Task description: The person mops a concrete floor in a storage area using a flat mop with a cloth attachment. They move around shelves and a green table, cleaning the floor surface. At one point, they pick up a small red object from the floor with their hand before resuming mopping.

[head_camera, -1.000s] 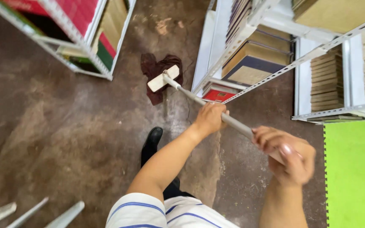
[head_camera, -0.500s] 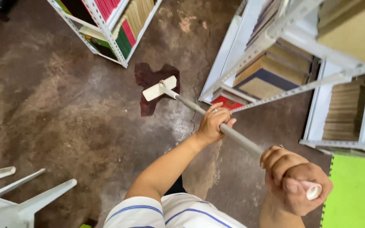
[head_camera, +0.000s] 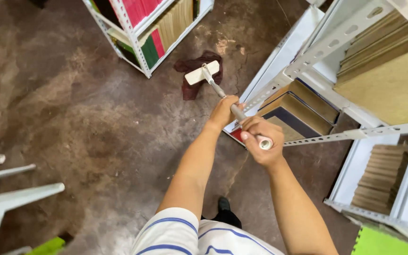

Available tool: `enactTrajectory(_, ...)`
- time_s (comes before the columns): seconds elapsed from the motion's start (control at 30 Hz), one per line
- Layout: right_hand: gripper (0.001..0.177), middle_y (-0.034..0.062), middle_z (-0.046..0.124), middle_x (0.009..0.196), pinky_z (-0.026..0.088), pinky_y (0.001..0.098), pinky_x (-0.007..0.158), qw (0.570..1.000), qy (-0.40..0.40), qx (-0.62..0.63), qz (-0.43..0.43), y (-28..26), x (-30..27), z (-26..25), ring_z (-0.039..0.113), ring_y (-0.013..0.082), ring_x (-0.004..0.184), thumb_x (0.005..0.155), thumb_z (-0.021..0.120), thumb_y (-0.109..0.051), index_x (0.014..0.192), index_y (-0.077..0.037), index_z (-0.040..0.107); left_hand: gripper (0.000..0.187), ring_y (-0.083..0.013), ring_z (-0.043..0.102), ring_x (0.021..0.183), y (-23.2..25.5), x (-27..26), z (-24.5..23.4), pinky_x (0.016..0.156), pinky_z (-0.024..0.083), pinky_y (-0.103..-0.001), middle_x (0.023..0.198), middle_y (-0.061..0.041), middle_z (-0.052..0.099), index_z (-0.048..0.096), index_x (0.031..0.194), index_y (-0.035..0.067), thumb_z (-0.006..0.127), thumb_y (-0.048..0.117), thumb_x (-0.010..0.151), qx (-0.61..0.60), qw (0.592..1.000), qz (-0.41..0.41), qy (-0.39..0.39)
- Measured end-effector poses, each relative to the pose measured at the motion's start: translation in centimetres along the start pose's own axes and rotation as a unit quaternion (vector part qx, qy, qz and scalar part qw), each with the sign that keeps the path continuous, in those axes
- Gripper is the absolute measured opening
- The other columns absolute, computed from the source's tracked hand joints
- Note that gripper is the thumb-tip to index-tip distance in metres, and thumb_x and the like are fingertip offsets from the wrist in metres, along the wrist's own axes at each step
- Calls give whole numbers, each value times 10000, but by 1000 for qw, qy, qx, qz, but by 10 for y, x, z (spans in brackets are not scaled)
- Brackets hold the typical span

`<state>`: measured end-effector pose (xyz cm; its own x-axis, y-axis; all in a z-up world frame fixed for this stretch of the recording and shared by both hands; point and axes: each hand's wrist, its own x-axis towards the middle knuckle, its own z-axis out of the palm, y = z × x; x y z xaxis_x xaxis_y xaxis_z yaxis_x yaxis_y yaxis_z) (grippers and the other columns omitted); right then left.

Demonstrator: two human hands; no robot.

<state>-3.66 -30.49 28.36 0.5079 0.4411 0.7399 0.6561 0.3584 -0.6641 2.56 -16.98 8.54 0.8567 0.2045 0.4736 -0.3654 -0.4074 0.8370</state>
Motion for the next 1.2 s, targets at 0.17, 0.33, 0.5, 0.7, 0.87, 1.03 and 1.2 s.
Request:
enactTrajectory(0.17,329,184,561,544,526,462,535,992,-95,77,-40,-41,-45,-37,537,346,446,886,700,20,604,6,531,174,-377,675,848,29,-61,47,843,536,-468,786,-120,667,595,774,134,739,177,861,50,996,-46,51)
enactTrajectory(0.33,330,169,547,520,490,470,463,976,-169,113,-79,-90,-106,-62,535,349,407,899,678,14,605,3,529,140,-343,687,896,78,-134,77,868,541,-447,839,-93,701,637,772,178,739,237,848,81,986,-91,111)
enactTrajectory(0.5,353,116,531,487,494,431,435,966,-188,144,-100,-154,-155,-68,508,289,376,891,661,-35,573,-46,507,213,-316,674,853,119,-210,102,822,539,-433,789,-70,676,585,727,177,690,295,870,173,971,-91,135)
enactTrajectory(0.7,349,96,521,474,506,420,434,925,-260,248,-120,-242,-243,-39,498,277,366,863,697,-45,558,-49,527,239,-279,670,797,200,-349,87,792,552,-375,717,-52,627,539,700,173,690,243,872,217,948,-85,216)
enactTrajectory(0.87,317,90,512,502,506,423,447,879,-311,340,-121,-331,-340,-19,503,276,384,838,713,-40,572,-58,542,264,-268,681,808,299,-489,86,828,555,-347,699,-44,616,538,683,176,713,227,874,273,906,-133,294)
enactTrajectory(1.03,179,93,541,654,527,385,623,809,-435,378,-117,-397,-358,-33,505,276,552,720,697,45,650,-32,551,204,-220,627,770,390,-570,95,872,518,-350,722,-46,654,593,683,71,713,48,847,299,877,-188,326)
enactTrajectory(1.2,202,81,504,599,453,385,625,740,-476,473,-43,-394,-382,-47,439,283,522,742,591,84,636,-51,484,287,-236,640,915,398,-640,116,961,534,-428,843,-19,664,576,764,118,786,278,875,348,835,-301,302)
